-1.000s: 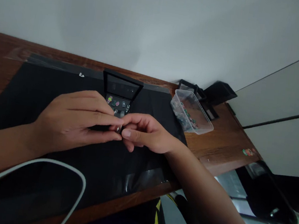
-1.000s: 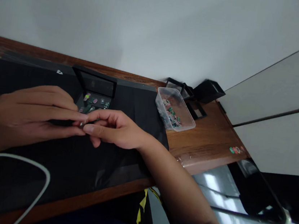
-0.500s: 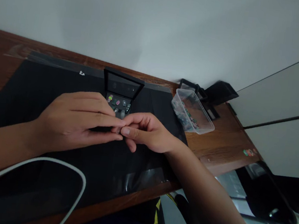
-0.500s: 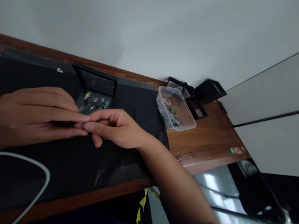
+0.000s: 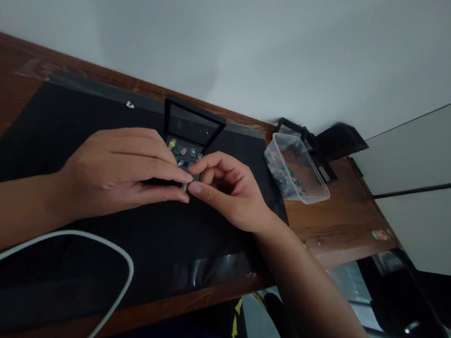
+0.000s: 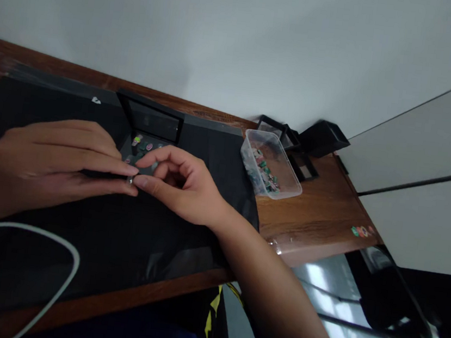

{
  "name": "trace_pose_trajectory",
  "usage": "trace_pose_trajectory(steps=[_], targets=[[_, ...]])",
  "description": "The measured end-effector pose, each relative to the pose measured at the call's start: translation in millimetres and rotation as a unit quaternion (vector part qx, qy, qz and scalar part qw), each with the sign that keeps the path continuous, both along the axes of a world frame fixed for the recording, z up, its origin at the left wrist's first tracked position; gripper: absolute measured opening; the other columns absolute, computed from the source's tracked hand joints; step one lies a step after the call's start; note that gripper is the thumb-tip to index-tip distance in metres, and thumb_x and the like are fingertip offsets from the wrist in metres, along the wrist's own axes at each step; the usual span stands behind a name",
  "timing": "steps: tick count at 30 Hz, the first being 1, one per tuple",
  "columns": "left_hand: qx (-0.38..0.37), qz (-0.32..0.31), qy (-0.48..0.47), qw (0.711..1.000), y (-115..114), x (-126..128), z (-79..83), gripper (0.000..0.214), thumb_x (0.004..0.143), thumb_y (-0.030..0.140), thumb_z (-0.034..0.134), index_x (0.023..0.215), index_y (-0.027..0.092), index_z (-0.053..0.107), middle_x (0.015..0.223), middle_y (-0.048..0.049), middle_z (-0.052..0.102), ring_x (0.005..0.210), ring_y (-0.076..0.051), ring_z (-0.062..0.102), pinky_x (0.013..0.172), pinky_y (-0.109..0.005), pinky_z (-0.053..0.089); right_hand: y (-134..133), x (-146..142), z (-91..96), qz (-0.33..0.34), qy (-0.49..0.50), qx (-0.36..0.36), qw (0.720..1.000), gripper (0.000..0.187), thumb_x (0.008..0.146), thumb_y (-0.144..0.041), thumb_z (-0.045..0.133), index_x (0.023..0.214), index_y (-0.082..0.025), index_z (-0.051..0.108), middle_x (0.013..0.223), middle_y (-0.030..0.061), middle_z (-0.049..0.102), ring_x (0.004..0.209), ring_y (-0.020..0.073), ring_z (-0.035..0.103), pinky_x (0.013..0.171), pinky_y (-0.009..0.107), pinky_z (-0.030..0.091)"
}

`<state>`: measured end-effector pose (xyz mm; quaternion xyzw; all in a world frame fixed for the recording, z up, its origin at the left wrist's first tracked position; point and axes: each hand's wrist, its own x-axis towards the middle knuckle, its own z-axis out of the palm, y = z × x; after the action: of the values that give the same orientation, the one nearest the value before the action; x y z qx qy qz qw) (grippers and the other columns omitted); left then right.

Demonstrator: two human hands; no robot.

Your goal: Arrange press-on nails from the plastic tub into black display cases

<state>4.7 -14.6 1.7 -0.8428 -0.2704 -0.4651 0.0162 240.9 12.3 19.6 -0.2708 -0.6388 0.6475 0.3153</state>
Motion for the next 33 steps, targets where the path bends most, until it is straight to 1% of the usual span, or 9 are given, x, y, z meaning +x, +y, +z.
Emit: trace_pose_trajectory(steps=[5, 8, 13, 16, 19, 23, 27, 30, 33], targets=[[-0.006, 0.003, -0.005, 1.000, -0.5, -0.8, -0.6, 0.014, 0.101, 0.032, 0.079, 0.113, 0.038, 0.076, 0.090, 0.0053, 0.081, 0.081, -0.019, 0.077, 0.075, -0.037, 0.067, -2.3, -0.3, 0.8, -0.030, -0.026, 0.028, 0.999, 0.034, 0.083, -0.042, 0.095, 0.094, -0.016, 0.076, 0.057, -0.0085, 0.055, 0.052, 0.0062, 0.041, 0.051, 0.022, 0.030], [-0.020, 0.022, -0.021, 0.999, -3.6, 0.3, 1.4, 0.018, 0.100, 0.034, 0.080, 0.116, 0.041, 0.077, 0.092, 0.0055, 0.081, 0.081, -0.019, 0.078, 0.074, -0.038, 0.067, -5.4, -0.3, -0.3, -0.050, -0.036, 0.062, 0.996, 0.032, 0.085, -0.042, 0.094, 0.094, -0.015, 0.080, 0.056, -0.0067, 0.057, 0.051, 0.0070, 0.043, 0.051, 0.023, 0.032], [-0.019, 0.021, -0.016, 0.999, -4.7, 1.5, 5.4, 0.010, 0.102, 0.035, 0.080, 0.111, 0.037, 0.077, 0.090, 0.0046, 0.080, 0.082, -0.017, 0.076, 0.072, -0.036, 0.065, -10.7, 0.9, -0.3, -0.047, -0.030, 0.121, 0.991, 0.025, 0.092, -0.039, 0.088, 0.095, -0.015, 0.083, 0.061, -0.0019, 0.066, 0.050, 0.0077, 0.049, 0.049, 0.024, 0.035], [0.002, 0.016, -0.013, 1.000, -2.8, 0.3, 5.2, 0.012, 0.101, 0.031, 0.081, 0.112, 0.035, 0.077, 0.091, 0.0037, 0.081, 0.082, -0.017, 0.075, 0.071, -0.035, 0.064, -12.3, 1.8, 1.1, -0.042, -0.032, 0.162, 0.985, 0.022, 0.095, -0.036, 0.084, 0.098, -0.014, 0.084, 0.060, -0.0024, 0.065, 0.051, 0.0074, 0.047, 0.050, 0.024, 0.036], [0.015, 0.014, -0.007, 1.000, -1.6, -1.2, 4.0, 0.017, 0.100, 0.026, 0.081, 0.115, 0.033, 0.077, 0.092, 0.0038, 0.081, 0.082, -0.017, 0.075, 0.070, -0.034, 0.064, -12.8, 1.2, 2.0, -0.028, -0.015, 0.183, 0.983, 0.016, 0.092, -0.030, 0.088, 0.096, -0.015, 0.084, 0.059, -0.0048, 0.061, 0.051, 0.0063, 0.043, 0.052, 0.023, 0.037], [0.005, 0.014, -0.005, 1.000, -2.4, -1.5, 3.5, 0.020, 0.101, 0.025, 0.079, 0.118, 0.035, 0.078, 0.093, 0.0059, 0.082, 0.082, -0.017, 0.075, 0.069, -0.034, 0.064, -11.8, -0.4, 1.2, -0.031, 0.018, 0.168, 0.985, 0.015, 0.087, -0.023, 0.092, 0.094, -0.014, 0.083, 0.056, -0.0078, 0.056, 0.050, 0.0048, 0.041, 0.053, 0.023, 0.037], [0.008, 0.006, -0.004, 1.000, -3.6, -1.1, 4.3, 0.022, 0.101, 0.022, 0.078, 0.120, 0.033, 0.078, 0.092, 0.0058, 0.081, 0.082, -0.016, 0.075, 0.071, -0.033, 0.063, -8.0, 0.7, -2.0, -0.036, 0.015, 0.117, 0.992, 0.021, 0.086, -0.030, 0.094, 0.095, -0.015, 0.083, 0.057, -0.0080, 0.058, 0.052, 0.0052, 0.044, 0.055, 0.022, 0.040], [0.014, 0.008, -0.004, 1.000, -4.3, -1.7, 4.9, 0.026, 0.102, 0.021, 0.078, 0.125, 0.034, 0.078, 0.092, 0.0064, 0.082, 0.082, -0.017, 0.075, 0.071, -0.034, 0.062, -3.5, 2.2, -5.0, -0.010, 0.025, 0.089, 0.996, 0.022, 0.086, -0.032, 0.094, 0.097, -0.016, 0.084, 0.058, -0.0080, 0.059, 0.052, 0.0051, 0.048, 0.053, 0.021, 0.039], [0.015, 0.005, 0.007, 1.000, -4.4, -1.9, 5.4, 0.035, 0.103, 0.024, 0.078, 0.133, 0.041, 0.074, 0.094, 0.0078, 0.084, 0.081, -0.018, 0.075, 0.071, -0.036, 0.063, 0.7, 2.1, -7.2, 0.024, 0.066, 0.078, 0.994, 0.012, 0.089, -0.025, 0.091, 0.095, -0.016, 0.085, 0.059, -0.0072, 0.062, 0.051, 0.0043, 0.050, 0.052, 0.019, 0.038]])
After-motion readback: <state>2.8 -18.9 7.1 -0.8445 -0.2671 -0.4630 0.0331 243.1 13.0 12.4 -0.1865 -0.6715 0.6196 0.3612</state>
